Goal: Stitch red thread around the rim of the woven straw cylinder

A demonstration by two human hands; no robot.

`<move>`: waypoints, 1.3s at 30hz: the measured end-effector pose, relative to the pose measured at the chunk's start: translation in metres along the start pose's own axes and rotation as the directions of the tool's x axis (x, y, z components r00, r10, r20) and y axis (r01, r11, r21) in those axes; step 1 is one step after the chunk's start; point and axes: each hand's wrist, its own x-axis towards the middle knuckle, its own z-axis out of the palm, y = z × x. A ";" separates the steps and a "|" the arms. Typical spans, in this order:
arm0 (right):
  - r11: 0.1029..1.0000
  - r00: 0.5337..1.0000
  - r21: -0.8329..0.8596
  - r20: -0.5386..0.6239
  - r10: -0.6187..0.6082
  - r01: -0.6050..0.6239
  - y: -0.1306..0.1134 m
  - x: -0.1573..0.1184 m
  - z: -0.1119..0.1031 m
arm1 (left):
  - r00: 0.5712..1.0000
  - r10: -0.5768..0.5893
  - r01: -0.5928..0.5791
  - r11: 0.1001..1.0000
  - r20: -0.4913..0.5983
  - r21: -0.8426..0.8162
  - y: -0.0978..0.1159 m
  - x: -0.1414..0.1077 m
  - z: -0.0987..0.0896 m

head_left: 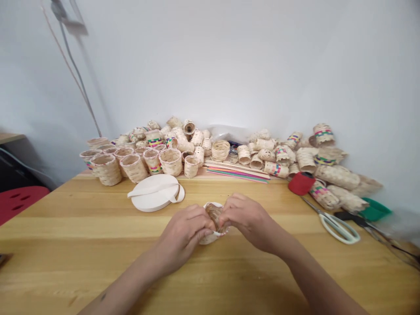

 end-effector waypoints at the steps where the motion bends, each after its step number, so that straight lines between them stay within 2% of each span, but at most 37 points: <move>1: 1.000 1.000 -0.006 0.018 -0.004 0.004 0.000 0.001 -0.001 | 1.000 0.006 -0.006 1.000 -0.011 0.001 0.000 0.000 0.001; 5: 0.999 0.998 -0.031 0.055 -0.015 0.016 0.000 0.006 -0.002 | 0.999 -0.006 0.008 1.000 -0.052 0.030 -0.001 0.002 0.004; 9: 0.997 0.993 0.046 0.108 0.056 -0.062 0.001 0.014 -0.010 | 0.996 -0.075 0.076 0.997 -0.054 0.031 -0.003 0.005 0.003; 12: 0.984 0.982 0.114 0.141 0.123 -0.139 -0.002 0.020 -0.020 | 0.995 -0.082 0.084 0.996 -0.049 0.023 -0.005 0.005 0.002; 16: 0.963 0.969 0.119 0.090 0.231 -0.241 -0.010 0.024 -0.023 | 0.996 -0.070 0.070 0.998 -0.057 -0.007 -0.007 0.004 0.002; 22: 0.975 0.975 0.095 0.109 0.192 -0.202 -0.016 0.030 -0.010 | 0.992 -0.082 0.078 0.996 -0.097 -0.038 -0.009 0.002 0.000; 24: 0.977 0.978 0.051 -0.021 0.210 -0.209 -0.015 0.032 -0.008 | 0.980 -0.142 0.137 0.989 -0.142 -0.049 -0.010 0.003 -0.002; 26: 0.980 0.965 -0.064 -0.201 0.170 -0.186 -0.015 0.032 -0.004 | 0.953 -0.213 0.201 0.977 -0.214 -0.076 -0.011 0.003 -0.004; 27: 0.980 0.961 -0.132 -0.252 0.114 -0.150 -0.015 0.031 -0.001 | 0.939 -0.241 0.224 0.970 -0.247 -0.095 -0.012 0.003 -0.005; 31: 0.954 0.972 -0.298 -0.213 -0.098 0.031 -0.016 0.030 0.015 | 0.913 -0.284 0.242 0.955 -0.294 -0.173 -0.013 0.005 -0.004; 35: 0.897 0.944 -0.435 -0.256 -0.207 0.079 -0.014 0.035 0.028 | 0.901 -0.300 0.232 0.944 -0.314 -0.235 -0.009 0.006 -0.001; 37: 0.904 0.928 -0.420 -0.298 -0.223 0.083 -0.017 0.039 0.032 | 0.884 -0.297 0.228 0.948 -0.361 -0.221 -0.008 0.005 0.000; 39: 0.940 0.938 -0.331 -0.290 -0.189 0.087 -0.028 0.041 0.037 | 0.849 -0.291 0.240 0.956 -0.442 -0.168 -0.012 0.003 -0.001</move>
